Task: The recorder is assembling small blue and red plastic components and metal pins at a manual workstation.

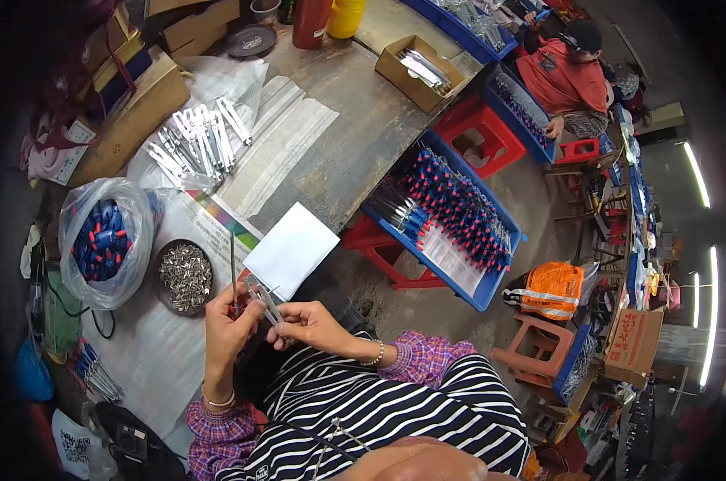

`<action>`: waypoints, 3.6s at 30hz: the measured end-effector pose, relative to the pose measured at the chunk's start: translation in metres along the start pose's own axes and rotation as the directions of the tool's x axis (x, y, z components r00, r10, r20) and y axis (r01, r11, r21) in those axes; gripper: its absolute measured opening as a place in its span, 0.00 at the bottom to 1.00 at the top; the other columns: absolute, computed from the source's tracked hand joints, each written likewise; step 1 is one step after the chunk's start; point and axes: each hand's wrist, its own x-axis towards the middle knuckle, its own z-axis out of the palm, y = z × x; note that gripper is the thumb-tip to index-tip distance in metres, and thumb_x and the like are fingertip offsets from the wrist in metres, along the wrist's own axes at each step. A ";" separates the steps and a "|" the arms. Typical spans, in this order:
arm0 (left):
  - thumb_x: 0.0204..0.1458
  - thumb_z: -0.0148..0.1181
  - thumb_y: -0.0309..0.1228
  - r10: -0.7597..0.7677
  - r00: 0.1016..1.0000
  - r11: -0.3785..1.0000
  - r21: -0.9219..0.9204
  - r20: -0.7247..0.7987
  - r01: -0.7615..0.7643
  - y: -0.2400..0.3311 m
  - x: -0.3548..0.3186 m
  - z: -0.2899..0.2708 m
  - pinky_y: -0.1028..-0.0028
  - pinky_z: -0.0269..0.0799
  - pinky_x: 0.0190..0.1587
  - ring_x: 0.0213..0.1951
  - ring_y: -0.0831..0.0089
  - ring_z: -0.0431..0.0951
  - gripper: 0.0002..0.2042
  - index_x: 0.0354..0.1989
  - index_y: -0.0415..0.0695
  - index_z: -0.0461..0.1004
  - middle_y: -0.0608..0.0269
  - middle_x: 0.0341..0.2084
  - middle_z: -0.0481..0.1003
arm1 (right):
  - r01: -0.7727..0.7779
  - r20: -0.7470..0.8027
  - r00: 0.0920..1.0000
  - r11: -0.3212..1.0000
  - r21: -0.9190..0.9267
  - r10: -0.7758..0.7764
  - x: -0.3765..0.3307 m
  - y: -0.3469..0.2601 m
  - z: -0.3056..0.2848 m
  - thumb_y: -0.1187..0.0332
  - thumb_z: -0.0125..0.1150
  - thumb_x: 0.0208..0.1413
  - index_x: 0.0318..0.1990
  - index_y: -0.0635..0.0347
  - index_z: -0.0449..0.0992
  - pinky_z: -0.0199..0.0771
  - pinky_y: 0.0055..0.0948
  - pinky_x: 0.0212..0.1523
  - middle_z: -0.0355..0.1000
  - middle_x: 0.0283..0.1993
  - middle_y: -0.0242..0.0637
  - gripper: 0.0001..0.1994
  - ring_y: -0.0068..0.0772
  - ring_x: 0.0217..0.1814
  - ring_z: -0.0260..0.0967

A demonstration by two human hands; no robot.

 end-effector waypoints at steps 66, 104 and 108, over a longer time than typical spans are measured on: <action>0.46 0.57 0.22 0.060 0.993 0.998 0.020 0.102 -0.062 0.010 0.007 0.013 0.87 0.58 0.25 0.23 0.88 0.64 0.13 0.42 0.38 0.70 0.74 0.24 0.67 | 0.051 -0.232 0.970 0.992 -0.119 -0.078 -0.030 -0.013 -0.024 0.67 0.49 0.61 0.41 0.66 0.71 0.64 0.14 0.30 0.66 0.25 0.28 0.11 0.15 0.26 0.62; 0.57 0.49 0.24 0.358 0.929 0.918 0.147 0.091 -0.368 -0.019 0.041 0.022 0.80 0.65 0.43 0.37 0.79 0.70 0.05 0.41 0.38 0.67 0.65 0.32 0.70 | 0.131 0.001 0.872 0.231 -0.964 -0.489 -0.028 -0.022 -0.046 0.78 0.53 0.52 0.37 0.66 0.67 0.66 0.39 0.28 0.65 0.26 0.46 0.06 0.48 0.29 0.66; 0.57 0.49 0.24 0.338 0.935 0.909 0.222 0.105 -0.354 -0.019 0.038 0.021 0.80 0.65 0.42 0.36 0.79 0.70 0.06 0.41 0.37 0.67 0.64 0.31 0.70 | 0.107 0.010 0.882 0.179 -0.978 -0.471 -0.025 -0.023 -0.044 0.78 0.53 0.51 0.36 0.65 0.66 0.66 0.40 0.28 0.63 0.25 0.46 0.05 0.48 0.29 0.66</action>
